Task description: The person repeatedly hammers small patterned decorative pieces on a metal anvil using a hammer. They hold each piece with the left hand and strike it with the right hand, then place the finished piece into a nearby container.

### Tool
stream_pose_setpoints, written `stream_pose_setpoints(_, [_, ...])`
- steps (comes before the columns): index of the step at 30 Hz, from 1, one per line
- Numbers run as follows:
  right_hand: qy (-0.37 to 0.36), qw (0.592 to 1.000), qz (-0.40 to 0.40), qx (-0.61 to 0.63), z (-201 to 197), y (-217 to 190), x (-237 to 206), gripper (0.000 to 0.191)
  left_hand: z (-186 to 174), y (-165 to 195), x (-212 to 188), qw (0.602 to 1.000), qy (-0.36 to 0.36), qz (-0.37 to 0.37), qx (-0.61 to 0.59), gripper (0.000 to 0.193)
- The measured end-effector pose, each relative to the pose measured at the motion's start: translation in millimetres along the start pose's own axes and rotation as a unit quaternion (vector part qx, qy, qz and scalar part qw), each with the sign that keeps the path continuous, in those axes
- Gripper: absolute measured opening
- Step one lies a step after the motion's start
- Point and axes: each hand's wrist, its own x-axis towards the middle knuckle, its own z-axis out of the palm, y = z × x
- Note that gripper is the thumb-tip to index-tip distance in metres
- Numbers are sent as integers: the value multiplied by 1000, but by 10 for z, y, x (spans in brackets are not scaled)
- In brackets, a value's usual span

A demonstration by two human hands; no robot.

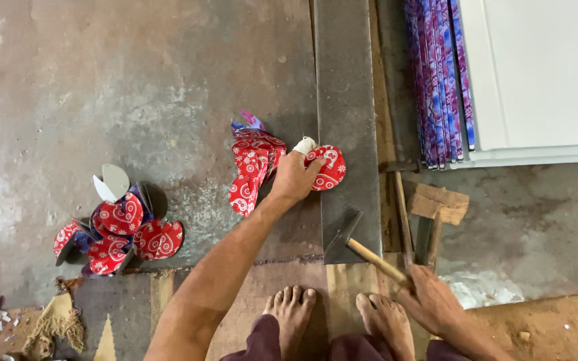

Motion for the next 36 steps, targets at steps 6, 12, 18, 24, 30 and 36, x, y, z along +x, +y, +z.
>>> stream_pose_setpoints(6, [1,997,33,64,-204,223,-87,41,100,36,-7,1000,10,-17,13,21])
stream_pose_setpoints(12, [46,991,80,97,-338,91,-133,39,100,76,-52,1000,1,-11,22,20])
stream_pose_setpoints(18, [56,986,73,138,-492,31,-31,36,146,23,-136,989,3,101,107,14])
stream_pose_setpoints(24, [149,983,-30,99,-595,-182,149,32,176,-44,-163,968,13,172,183,19])
stream_pose_setpoints(30, [103,991,-44,67,-638,-368,379,32,147,-51,-172,950,0,215,228,28])
stream_pose_setpoints(36, [155,983,-88,46,-617,-409,421,35,126,-60,-196,943,-8,220,247,31])
